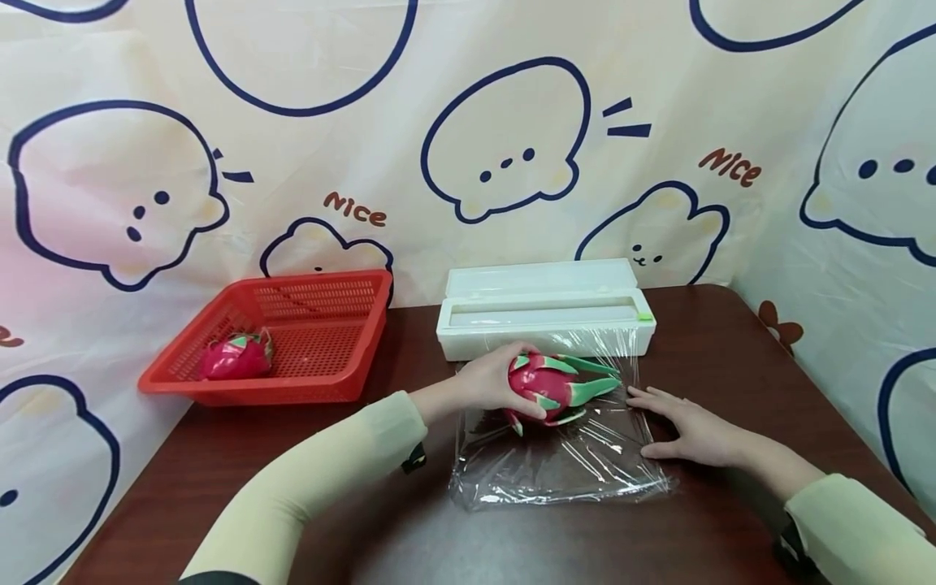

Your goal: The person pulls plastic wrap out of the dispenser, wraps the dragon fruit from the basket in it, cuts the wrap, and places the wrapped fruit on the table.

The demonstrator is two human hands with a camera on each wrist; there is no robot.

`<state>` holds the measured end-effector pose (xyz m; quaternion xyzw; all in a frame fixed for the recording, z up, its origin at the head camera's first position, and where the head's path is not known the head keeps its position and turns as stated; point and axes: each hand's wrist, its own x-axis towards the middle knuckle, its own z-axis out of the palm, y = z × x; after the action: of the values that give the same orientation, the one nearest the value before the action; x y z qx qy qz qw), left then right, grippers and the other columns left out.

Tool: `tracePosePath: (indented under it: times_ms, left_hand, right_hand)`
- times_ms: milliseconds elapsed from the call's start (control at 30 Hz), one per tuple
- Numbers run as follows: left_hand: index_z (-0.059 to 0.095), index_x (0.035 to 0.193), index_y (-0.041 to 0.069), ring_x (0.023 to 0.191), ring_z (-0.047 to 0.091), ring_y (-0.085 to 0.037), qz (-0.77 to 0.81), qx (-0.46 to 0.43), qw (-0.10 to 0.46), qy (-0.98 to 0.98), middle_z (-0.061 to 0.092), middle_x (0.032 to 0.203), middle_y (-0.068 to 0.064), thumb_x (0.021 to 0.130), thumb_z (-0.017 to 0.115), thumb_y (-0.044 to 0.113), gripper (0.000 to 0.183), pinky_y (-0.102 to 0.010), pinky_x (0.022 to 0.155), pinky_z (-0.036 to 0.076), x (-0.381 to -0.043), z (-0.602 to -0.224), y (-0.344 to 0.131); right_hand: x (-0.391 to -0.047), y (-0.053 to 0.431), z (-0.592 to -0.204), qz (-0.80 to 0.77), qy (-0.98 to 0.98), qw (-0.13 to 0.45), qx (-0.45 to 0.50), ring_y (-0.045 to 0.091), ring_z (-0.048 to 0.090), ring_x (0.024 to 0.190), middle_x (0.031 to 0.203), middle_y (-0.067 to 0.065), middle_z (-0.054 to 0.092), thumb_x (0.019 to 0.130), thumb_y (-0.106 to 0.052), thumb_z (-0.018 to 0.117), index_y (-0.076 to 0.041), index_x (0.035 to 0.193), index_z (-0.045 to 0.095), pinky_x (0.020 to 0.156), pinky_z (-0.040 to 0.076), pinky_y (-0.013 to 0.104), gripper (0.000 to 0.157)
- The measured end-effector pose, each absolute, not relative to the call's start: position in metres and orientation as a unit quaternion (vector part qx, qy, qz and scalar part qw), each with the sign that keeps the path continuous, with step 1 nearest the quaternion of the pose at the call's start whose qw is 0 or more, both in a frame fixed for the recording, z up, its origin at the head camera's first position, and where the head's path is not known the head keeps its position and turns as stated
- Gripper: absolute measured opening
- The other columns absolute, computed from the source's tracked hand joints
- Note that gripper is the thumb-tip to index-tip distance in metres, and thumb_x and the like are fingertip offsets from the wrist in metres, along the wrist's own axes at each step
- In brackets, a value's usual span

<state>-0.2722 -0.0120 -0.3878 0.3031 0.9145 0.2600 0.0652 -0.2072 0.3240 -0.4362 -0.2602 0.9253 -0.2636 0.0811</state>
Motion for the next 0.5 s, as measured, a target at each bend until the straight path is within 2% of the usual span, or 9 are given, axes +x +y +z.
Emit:
tracePosePath:
  times_ms: [133, 267, 367, 500]
  left_hand:
    - [0.048, 0.128, 0.028, 0.097, 0.054, -0.008, 0.25, 0.306, 0.062, 0.917, 0.055, 0.114, 0.006, 0.064, 0.083, 0.061, 0.08, -0.026, 0.075, 0.048, -0.275, -0.386, -0.01]
    - [0.045, 0.132, 0.027, 0.101, 0.054, -0.01, 0.249, 0.301, 0.066, 0.918, 0.054, 0.119, 0.005, 0.064, 0.082, 0.06, 0.084, -0.027, 0.079, 0.048, -0.275, -0.387, -0.012]
    - [0.043, 0.135, 0.028, 0.105, 0.053, -0.012, 0.252, 0.297, 0.074, 0.918, 0.053, 0.125, 0.002, 0.065, 0.083, 0.06, 0.087, -0.03, 0.082, 0.048, -0.274, -0.387, -0.014]
    - [0.042, 0.138, 0.027, 0.107, 0.052, -0.013, 0.265, 0.303, 0.083, 0.912, 0.052, 0.128, 0.002, 0.065, 0.083, 0.058, 0.089, -0.031, 0.084, 0.048, -0.274, -0.385, -0.016]
  right_hand:
    - [-0.205, 0.326, -0.43, -0.245, 0.932, 0.066, -0.258, 0.04, 0.041, 0.129, 0.148, 0.017, 0.04, 0.084, -0.05, 0.071, -0.016, 0.141, 0.05, 0.094, 0.045, 0.049, 0.069]
    - [-0.201, 0.326, -0.429, -0.24, 0.935, 0.043, -0.256, 0.023, 0.051, 0.122, 0.145, 0.009, 0.047, 0.085, -0.051, 0.069, -0.021, 0.138, 0.055, 0.09, 0.048, 0.032, 0.062]
    - [-0.196, 0.325, -0.43, -0.243, 0.935, 0.021, -0.258, 0.013, 0.052, 0.12, 0.142, 0.007, 0.051, 0.086, -0.048, 0.069, -0.022, 0.134, 0.058, 0.088, 0.048, 0.028, 0.056]
    - [-0.19, 0.327, -0.43, -0.244, 0.935, -0.002, -0.257, 0.006, 0.05, 0.12, 0.14, 0.006, 0.053, 0.087, -0.044, 0.07, -0.021, 0.132, 0.061, 0.088, 0.048, 0.027, 0.051]
